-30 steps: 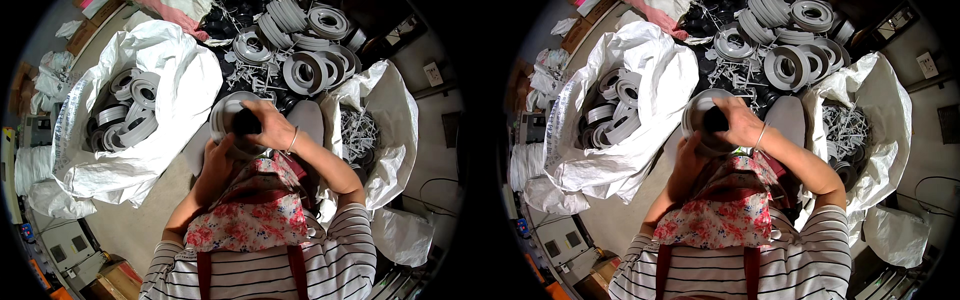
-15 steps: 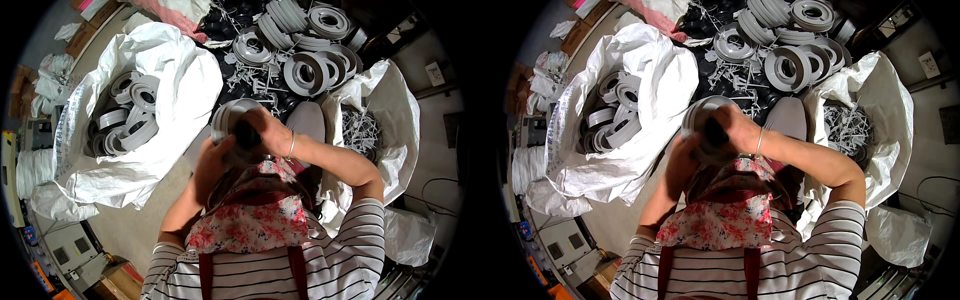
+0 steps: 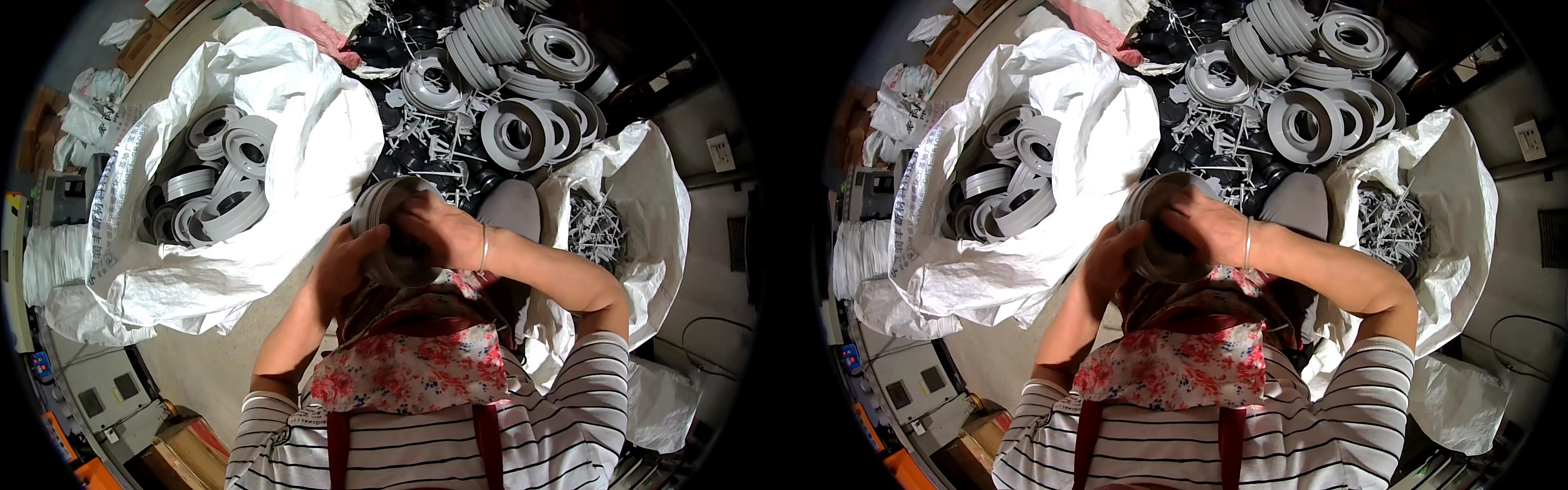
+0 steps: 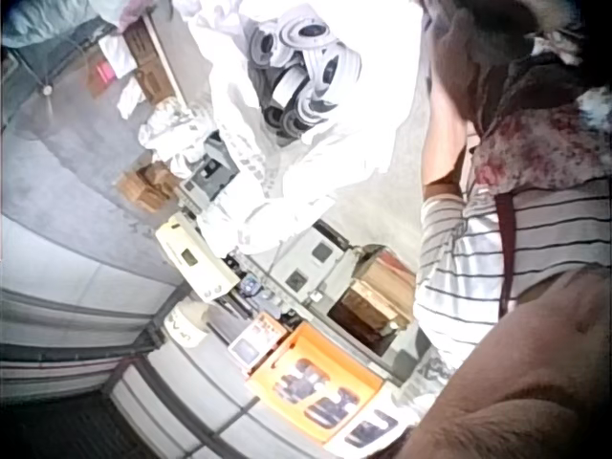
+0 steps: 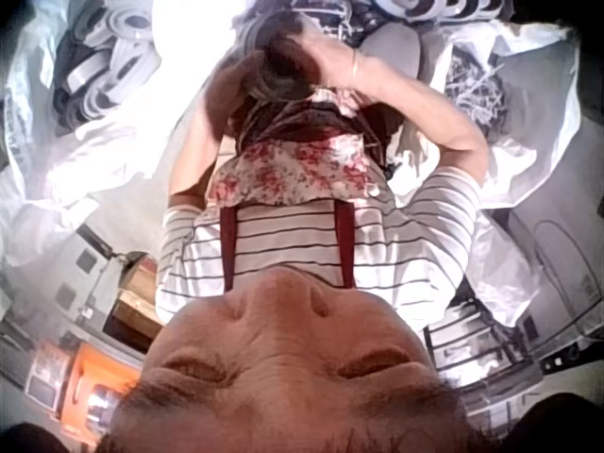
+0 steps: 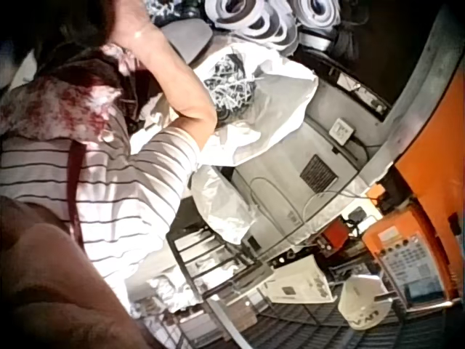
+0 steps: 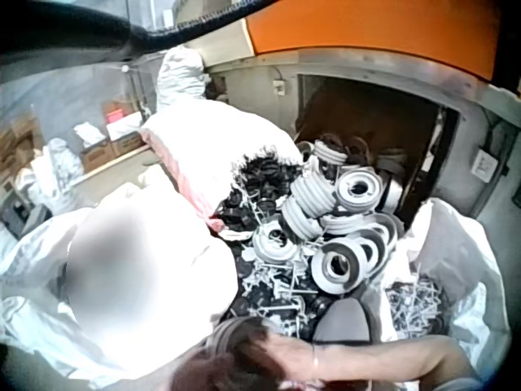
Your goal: The person sits on the floor and assembles grey circular plastic parts by inserting black circular inserts into their centers. They pick up parts from a pile, fit the inserts, and place the assembled units into a large white sack.
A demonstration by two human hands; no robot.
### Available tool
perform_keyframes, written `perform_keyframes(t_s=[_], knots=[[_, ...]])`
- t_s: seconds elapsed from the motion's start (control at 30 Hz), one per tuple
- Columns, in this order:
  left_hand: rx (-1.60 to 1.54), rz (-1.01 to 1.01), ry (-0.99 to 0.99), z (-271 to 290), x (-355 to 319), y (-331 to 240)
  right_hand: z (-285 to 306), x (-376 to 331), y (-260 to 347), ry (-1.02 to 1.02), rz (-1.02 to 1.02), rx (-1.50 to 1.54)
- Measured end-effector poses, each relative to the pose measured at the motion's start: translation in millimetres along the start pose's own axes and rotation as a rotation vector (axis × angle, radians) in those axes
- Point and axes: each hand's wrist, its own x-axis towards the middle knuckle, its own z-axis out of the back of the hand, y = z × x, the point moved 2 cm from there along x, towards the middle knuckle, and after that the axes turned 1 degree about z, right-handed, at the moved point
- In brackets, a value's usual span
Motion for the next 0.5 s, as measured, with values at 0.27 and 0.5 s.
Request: perform_keyframes(t_s=[0.27,0.5], knots=[[0.471,-0.249,-0.248,-7,-5,10,-7,10,-7,-0.293,-0.653,0.562],[0.938,-0.553,-0.347,-7,-13,9,-16,13,-47,0.216,-0.805,1.723]])
